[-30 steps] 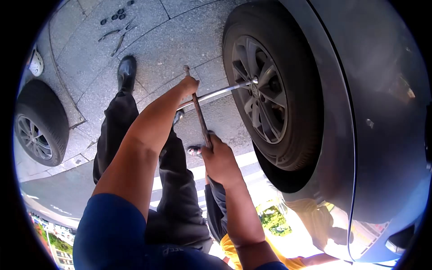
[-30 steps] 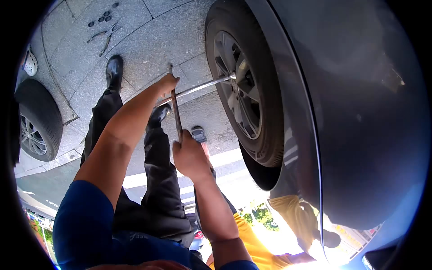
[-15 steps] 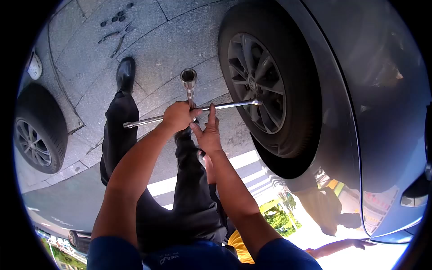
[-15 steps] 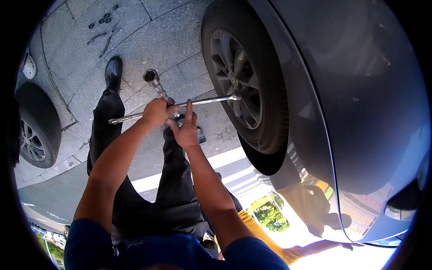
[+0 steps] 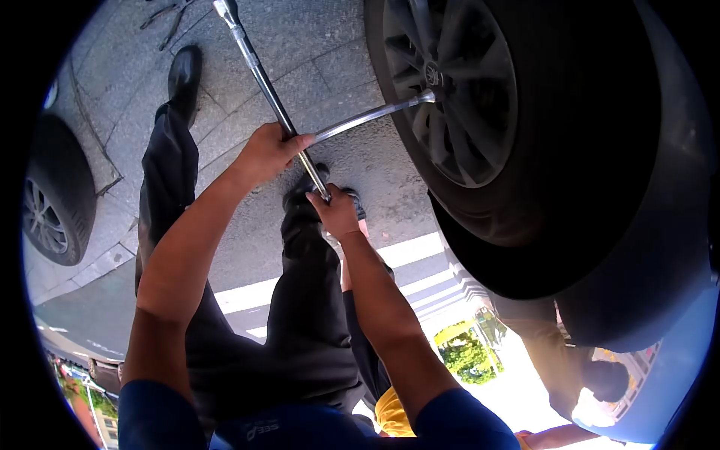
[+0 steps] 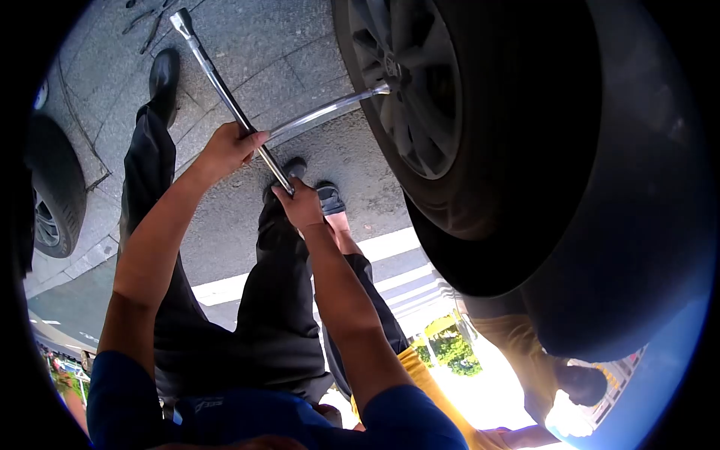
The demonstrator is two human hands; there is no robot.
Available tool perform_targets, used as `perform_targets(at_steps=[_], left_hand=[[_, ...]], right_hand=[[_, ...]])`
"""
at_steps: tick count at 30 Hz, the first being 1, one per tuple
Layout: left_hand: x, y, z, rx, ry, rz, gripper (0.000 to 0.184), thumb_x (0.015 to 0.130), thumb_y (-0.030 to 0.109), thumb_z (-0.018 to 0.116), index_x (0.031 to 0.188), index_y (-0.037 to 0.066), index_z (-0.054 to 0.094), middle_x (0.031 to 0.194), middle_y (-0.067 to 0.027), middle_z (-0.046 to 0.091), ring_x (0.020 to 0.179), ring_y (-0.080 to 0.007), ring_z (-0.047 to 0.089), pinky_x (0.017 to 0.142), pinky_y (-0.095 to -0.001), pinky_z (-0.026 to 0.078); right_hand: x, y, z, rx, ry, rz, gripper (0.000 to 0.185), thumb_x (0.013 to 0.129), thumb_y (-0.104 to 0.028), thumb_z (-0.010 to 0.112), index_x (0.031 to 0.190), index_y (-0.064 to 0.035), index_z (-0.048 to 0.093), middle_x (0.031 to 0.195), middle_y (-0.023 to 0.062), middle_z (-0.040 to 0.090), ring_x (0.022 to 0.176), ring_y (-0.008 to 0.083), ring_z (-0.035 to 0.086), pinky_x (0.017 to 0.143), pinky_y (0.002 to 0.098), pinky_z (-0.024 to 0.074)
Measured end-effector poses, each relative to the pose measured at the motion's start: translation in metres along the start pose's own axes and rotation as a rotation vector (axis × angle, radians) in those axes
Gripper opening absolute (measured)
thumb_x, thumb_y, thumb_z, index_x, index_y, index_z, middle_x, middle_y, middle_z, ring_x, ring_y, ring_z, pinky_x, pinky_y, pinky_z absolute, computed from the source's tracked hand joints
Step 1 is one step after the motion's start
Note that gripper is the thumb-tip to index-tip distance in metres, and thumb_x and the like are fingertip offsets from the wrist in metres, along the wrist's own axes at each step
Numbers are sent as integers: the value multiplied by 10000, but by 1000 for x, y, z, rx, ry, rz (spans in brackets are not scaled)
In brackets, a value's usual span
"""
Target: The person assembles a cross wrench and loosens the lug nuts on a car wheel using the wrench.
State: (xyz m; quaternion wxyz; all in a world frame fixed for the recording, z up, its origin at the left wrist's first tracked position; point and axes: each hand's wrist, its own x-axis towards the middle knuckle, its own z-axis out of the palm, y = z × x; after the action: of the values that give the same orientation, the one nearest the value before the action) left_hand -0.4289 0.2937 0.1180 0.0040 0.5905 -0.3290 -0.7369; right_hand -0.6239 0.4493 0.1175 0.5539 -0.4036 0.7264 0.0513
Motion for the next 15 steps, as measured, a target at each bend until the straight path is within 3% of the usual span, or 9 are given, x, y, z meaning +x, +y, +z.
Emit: perform_targets(at_steps=[1,9,12,15], left_hand=[[0,3,2,0,-16,23,460,873,405,653,644,18,556,540,-51,521,508,-144,512,511,-332,416],[10,17,5,-13,46,76,441,869,389,657,673,2,579,551,-72,528,518,-160,506,519,-349,413],[13,27,8,49,77,122,444,862,399,663,734,-22,611,577,-113,564,549,-203,558,553,-370,441],[3,31,13,124,199,203,396,855,353,667,810,-39,641,686,-206,631,673,-331,649,620,-394,488]], right_hand=[[5,7,5,10,43,17,420,852,-429,643,980,-30,625,731,237,625,722,413,624,624,464,499],[28,-9,-8,15,135,-44,335,859,-390,644,870,-55,632,698,199,619,695,405,618,603,455,489],[40,-10,-6,79,157,-9,331,840,-375,667,858,-46,635,717,186,626,697,380,625,617,429,494],[68,4,5,73,193,-24,346,804,-366,701,864,-31,640,786,183,639,728,354,628,652,412,498]])
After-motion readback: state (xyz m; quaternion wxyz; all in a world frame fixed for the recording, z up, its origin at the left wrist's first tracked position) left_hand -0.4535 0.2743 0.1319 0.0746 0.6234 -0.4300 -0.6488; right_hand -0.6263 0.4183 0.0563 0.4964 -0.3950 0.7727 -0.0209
